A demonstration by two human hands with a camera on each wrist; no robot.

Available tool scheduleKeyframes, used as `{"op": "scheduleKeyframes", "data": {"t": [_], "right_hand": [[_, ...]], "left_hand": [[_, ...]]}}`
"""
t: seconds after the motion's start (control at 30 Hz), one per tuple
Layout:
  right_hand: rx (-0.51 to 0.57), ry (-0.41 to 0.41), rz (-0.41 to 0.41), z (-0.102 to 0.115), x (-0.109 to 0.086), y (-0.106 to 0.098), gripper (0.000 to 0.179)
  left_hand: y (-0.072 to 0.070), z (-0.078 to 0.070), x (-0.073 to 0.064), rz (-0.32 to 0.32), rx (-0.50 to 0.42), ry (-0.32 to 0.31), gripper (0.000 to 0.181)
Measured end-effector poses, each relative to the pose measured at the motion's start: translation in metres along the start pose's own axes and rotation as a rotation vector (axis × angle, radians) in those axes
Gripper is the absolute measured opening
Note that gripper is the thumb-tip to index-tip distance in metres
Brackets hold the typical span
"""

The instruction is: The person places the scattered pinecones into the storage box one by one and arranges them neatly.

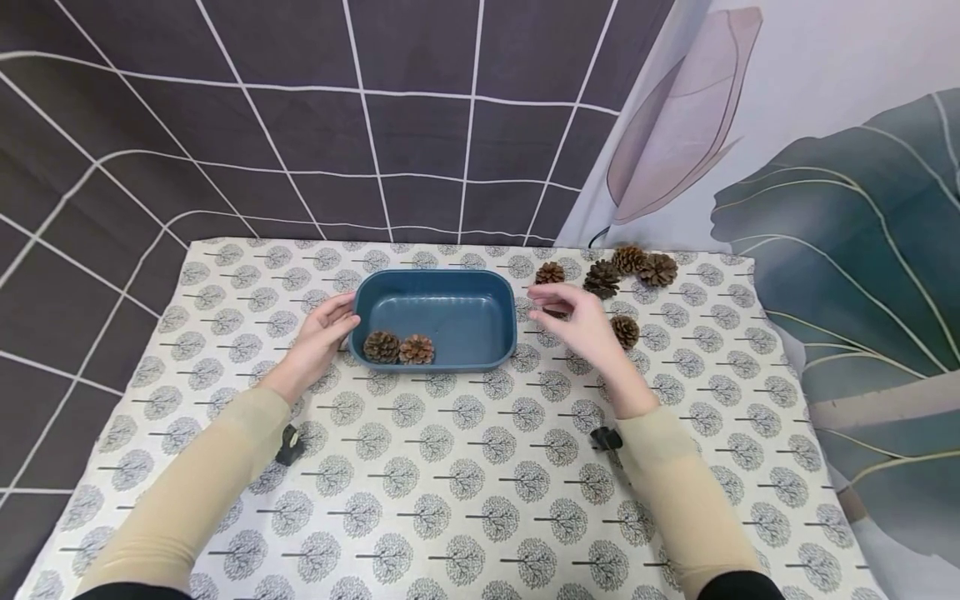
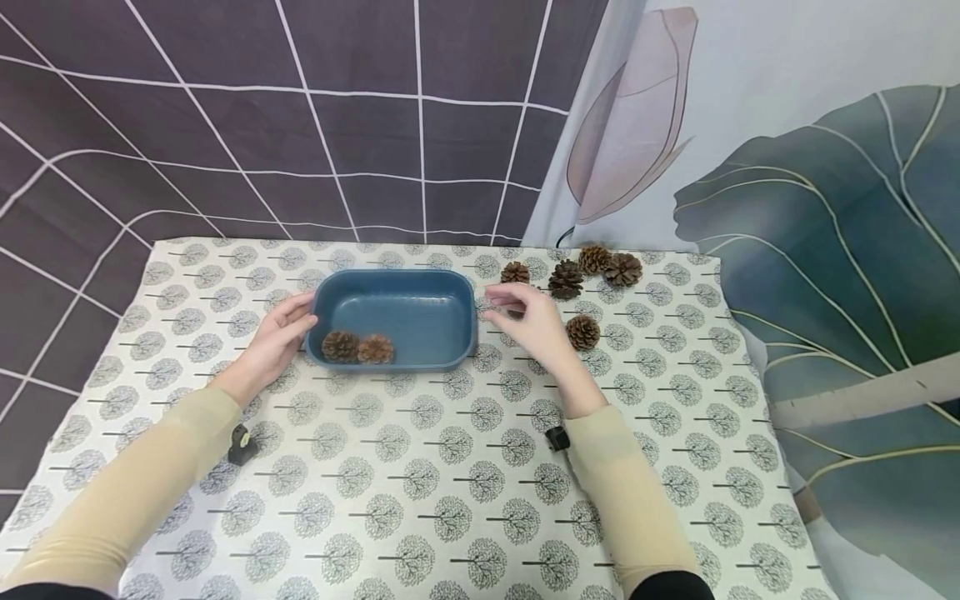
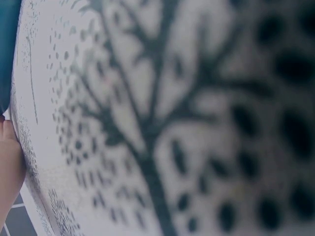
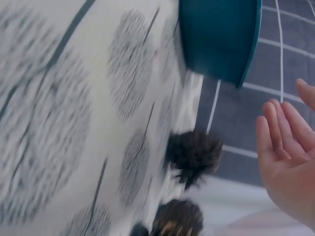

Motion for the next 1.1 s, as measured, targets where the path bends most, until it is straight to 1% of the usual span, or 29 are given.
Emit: {"op": "scheduleKeyframes", "data": {"t": [0.17,0.37,0.53,0.7,0.87,1.1], "right_hand": [[-0.012,0.029,-0.068,-0.013,-0.011,-0.024,0.042],[-0.074,0.036,-0.148,-0.028,-0.025,-0.049,0.041],[-0.135,0.073,-0.181,-0.04,-0.036,-0.066,0.042],[-0.229,0.093,-0.203,-0.053,-0.044,-0.08,0.043],[-0.249,0.106,-0.175,-0.063,-0.053,-0.088,0.048],[-0.309,0.187,-0.098,-0.079,-0.062,-0.092,0.056]], "left_hand": [[0.0,0.002,0.0,-0.001,0.003,0.005,0.043],[0.0,0.003,0.0,0.002,-0.009,0.013,0.044],[-0.001,0.002,-0.001,0.002,-0.006,0.016,0.041],[-0.001,0.0,-0.001,0.005,0.007,0.014,0.044],[-0.001,-0.001,0.0,0.0,-0.009,0.013,0.041],[0.0,-0.001,0.001,0.0,-0.018,0.014,0.042]]}}
Point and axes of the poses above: each hand's wrist, its own x-axis towards the middle knuckle, its own y-axis out of the palm, z = x × y, the point moved 8 cm from there along x, towards the middle knuckle, and after that the axes turned 4 degrees about z, right-handed, at the moved point
